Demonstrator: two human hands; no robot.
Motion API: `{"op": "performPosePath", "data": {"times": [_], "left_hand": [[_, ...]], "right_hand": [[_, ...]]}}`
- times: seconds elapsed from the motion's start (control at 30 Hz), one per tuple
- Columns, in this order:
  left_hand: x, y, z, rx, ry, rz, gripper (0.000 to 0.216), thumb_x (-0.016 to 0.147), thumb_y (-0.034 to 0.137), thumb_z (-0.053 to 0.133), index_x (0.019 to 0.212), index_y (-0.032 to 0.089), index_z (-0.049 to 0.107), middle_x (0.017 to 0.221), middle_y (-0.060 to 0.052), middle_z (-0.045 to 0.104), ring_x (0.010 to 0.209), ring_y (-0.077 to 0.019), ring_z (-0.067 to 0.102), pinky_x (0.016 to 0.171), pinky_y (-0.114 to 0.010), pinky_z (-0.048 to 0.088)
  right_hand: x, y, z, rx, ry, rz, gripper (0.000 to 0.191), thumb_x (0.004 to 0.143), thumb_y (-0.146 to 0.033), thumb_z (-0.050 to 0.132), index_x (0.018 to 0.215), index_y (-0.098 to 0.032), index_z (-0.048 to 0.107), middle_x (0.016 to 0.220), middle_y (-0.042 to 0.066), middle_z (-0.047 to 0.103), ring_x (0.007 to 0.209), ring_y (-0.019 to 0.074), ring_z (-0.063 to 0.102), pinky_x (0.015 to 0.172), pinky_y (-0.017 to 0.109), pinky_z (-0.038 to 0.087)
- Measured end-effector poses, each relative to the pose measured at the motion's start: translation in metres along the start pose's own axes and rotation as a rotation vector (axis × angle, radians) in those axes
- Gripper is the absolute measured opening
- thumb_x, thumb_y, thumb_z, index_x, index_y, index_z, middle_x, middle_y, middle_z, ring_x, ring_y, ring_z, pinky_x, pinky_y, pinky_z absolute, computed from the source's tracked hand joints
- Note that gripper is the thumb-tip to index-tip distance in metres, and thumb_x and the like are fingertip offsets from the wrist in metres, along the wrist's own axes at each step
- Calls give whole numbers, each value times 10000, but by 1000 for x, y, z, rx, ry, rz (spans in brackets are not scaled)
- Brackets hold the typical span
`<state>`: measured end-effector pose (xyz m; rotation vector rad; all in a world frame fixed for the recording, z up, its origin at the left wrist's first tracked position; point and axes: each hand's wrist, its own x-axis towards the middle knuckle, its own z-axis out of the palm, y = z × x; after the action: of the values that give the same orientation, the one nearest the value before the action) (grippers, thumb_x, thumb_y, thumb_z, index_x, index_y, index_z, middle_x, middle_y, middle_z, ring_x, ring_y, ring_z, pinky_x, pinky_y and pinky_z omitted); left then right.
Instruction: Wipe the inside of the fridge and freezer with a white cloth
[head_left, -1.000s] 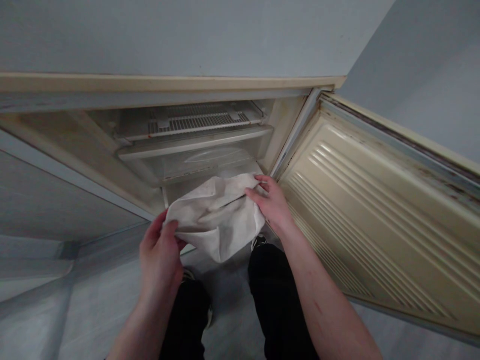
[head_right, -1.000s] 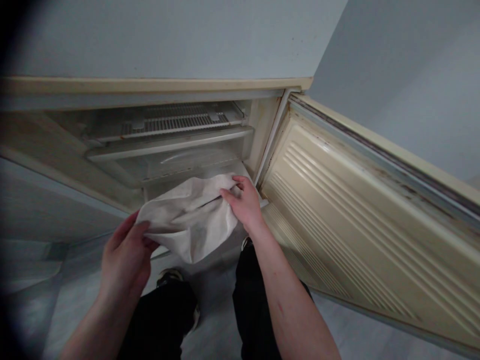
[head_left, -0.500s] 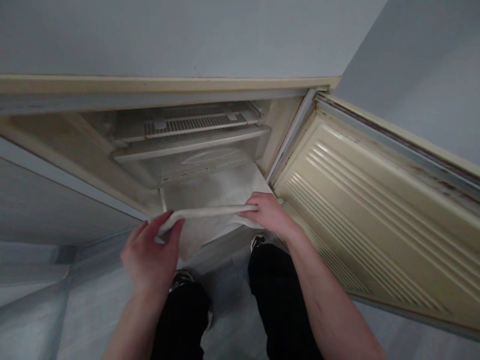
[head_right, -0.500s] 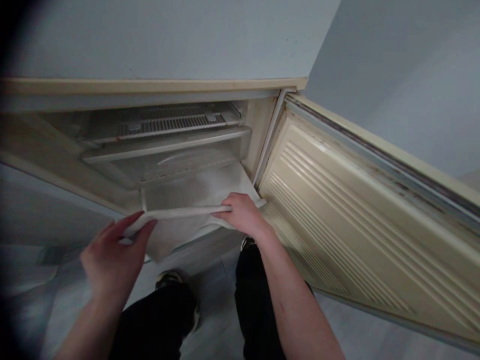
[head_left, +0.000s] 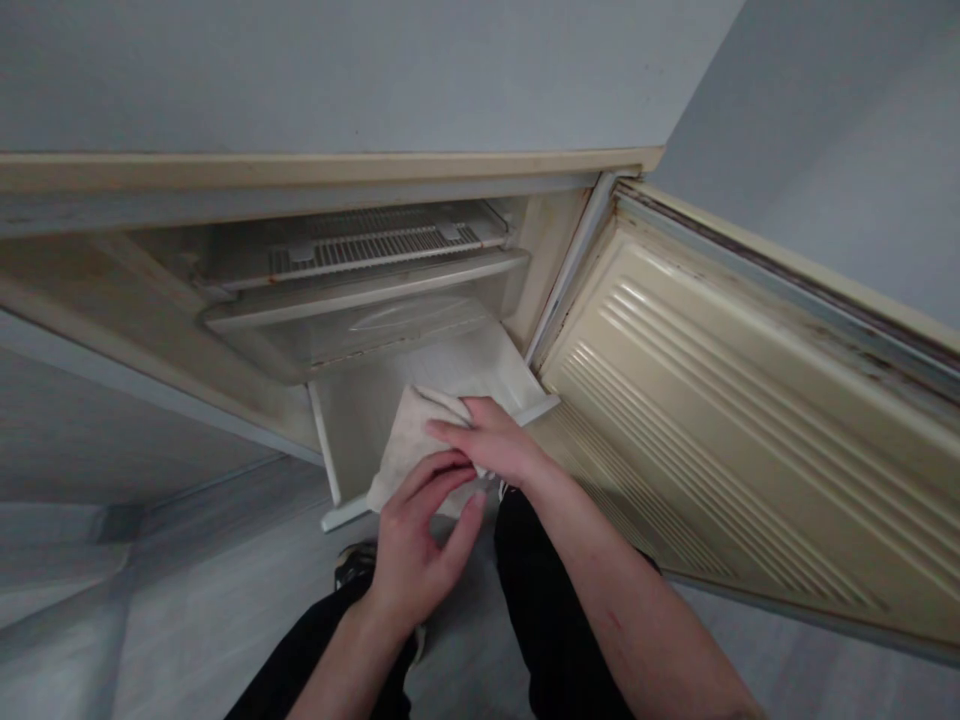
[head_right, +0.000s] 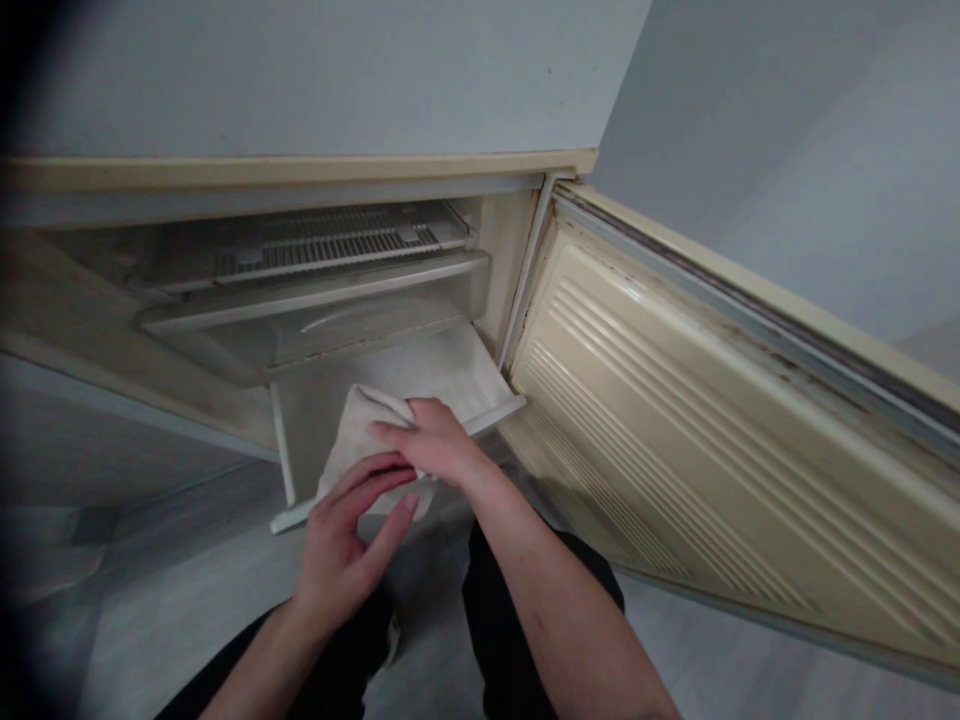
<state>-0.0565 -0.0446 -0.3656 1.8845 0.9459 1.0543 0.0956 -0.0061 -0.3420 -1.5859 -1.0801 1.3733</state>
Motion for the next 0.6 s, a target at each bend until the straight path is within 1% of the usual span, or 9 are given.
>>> {"op": "performPosePath", "data": {"times": [0.07,0.13,0.17,0.2,0.23,0.3,0.4,0.5,0.6], "left_hand": [[-7,-3,15,-298,127,-345,125,886,269,716,810,190,777,924,-64,718,877,-181,672,840,-271,532],[-8,-9,29,-671,302,-799,114,882,169,685,783,151,738,895,-67,709,825,-168,677,809,-270,559],[-7,-13,35,-841,391,-992,99,876,99,656,809,127,724,914,-78,711,833,-168,689,821,-278,575],[-4,-17,41,-982,464,-1129,118,875,41,619,836,108,708,935,-90,712,858,-173,702,847,-292,590],[-1,-22,45,-1083,520,-1217,139,886,12,588,841,97,688,933,-100,707,878,-179,710,869,-306,600],[8,-29,50,-1183,595,-1302,143,936,47,577,824,100,648,878,-105,687,877,-185,714,867,-310,615],[19,-36,52,-1248,644,-1346,139,997,185,595,878,126,637,874,-95,685,833,-174,710,790,-285,631],[25,-37,53,-1260,672,-1322,172,1021,265,589,934,132,651,889,-81,695,775,-150,699,709,-248,624],[21,-34,57,-1221,727,-1313,176,1025,270,592,928,136,654,840,-52,689,704,-118,677,666,-202,606]], "right_hand": [[9,4,-12,194,242,-37,239,865,-373,714,935,-145,718,849,36,700,765,167,633,631,234,473],[19,8,-27,455,461,-48,237,881,-328,681,1021,-139,703,941,65,733,827,190,682,711,268,538],[23,9,-33,562,537,-59,240,886,-308,668,1053,-137,694,984,79,741,862,200,699,755,289,561],[26,11,-37,643,584,-73,240,887,-287,661,1074,-138,686,1020,91,746,895,207,712,797,306,576],[27,11,-40,700,607,-84,233,885,-266,657,1078,-139,680,1043,99,748,918,211,720,828,319,585],[27,11,-40,775,606,-91,206,882,-236,654,1065,-143,676,1054,102,753,937,213,731,869,334,594],[24,7,-32,813,570,-64,146,887,-198,653,1022,-149,681,1000,80,760,915,204,740,880,331,602],[23,2,-25,857,543,-34,98,921,-173,626,999,-151,679,920,52,759,859,179,737,850,298,610],[26,2,-24,974,525,43,103,975,-154,568,993,-144,668,867,41,750,791,155,726,794,264,612]]}}
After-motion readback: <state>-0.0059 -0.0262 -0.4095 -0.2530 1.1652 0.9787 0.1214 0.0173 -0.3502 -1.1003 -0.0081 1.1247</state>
